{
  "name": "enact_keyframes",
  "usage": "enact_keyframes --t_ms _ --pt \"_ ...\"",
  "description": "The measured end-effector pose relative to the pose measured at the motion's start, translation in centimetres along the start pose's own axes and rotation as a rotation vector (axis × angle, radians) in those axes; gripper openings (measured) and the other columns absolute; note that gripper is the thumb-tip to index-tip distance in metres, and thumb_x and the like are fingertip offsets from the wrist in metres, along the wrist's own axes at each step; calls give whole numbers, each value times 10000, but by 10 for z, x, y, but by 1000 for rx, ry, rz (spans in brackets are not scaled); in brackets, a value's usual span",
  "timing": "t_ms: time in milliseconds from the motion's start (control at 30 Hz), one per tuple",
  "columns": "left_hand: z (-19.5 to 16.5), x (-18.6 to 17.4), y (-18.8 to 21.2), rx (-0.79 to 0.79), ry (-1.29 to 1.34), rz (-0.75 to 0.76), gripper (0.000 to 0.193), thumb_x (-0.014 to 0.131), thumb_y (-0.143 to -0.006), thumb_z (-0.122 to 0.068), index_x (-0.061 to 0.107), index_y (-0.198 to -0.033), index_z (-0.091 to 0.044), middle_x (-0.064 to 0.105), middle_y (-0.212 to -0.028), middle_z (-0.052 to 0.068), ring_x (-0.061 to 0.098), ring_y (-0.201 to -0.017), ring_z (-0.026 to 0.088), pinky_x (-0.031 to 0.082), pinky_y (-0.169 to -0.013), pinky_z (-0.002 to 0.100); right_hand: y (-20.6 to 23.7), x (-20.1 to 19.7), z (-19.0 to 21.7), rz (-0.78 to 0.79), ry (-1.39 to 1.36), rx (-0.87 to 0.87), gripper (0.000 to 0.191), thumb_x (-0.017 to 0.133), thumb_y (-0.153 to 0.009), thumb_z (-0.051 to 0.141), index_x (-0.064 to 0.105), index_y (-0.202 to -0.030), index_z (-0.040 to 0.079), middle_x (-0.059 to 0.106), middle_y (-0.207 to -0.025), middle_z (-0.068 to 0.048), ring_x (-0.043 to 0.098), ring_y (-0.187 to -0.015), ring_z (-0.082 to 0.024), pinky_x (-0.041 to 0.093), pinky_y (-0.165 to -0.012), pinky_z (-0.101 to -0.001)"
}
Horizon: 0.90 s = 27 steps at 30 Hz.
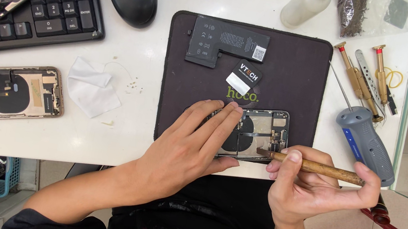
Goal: The person uses a soldering iron and a wooden-handled tool to work on the internal components of a disassembled smartphone. They repeatedly heat and scrape areas around the battery connector and other internal parts while the phone remains open on a work mat.
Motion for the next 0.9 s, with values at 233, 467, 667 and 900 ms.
enact_keyframes --t_ms 233,467,667,900 --pt "-1 -2 -1 1 0 4 816 799 -858 -320 451 -1425 152 551 -1405 272 530 -1274 415 470 -1088 496 -2 1 1 1 11 -5 573 558 -1123 -84 135 -1410 175 644 -782 -189 636 -510 -165 531 -475 -205" --pt "2 1 2 4 -24 22 795 791 -885 -332 456 -1423 149 550 -1404 272 524 -1278 416 464 -1098 501 -3 3 1 32 17 -23 570 555 -1128 -72 123 -1411 169 646 -794 -184 653 -532 -167 563 -499 -216" --pt "-1 -3 0 -2 -21 8 802 784 -873 -336 455 -1426 143 555 -1412 266 525 -1284 410 466 -1096 491 -5 2 4 34 -54 13 552 545 -1118 -74 133 -1399 163 650 -800 -195 636 -524 -164 548 -491 -215" --pt "-1 -2 3 -9 -19 14 806 789 -872 -339 455 -1423 146 557 -1398 269 523 -1276 412 463 -1094 494 -6 3 4 66 -1 5 564 543 -1111 -72 123 -1401 168 656 -833 -206 647 -536 -168 550 -501 -214"
Point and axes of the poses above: each hand's wrist, its own y-axis away from the middle knuckle, its own x-axis out of the palm, z = x × y, the point moved 3 cm from there along -y, towards the middle knuckle
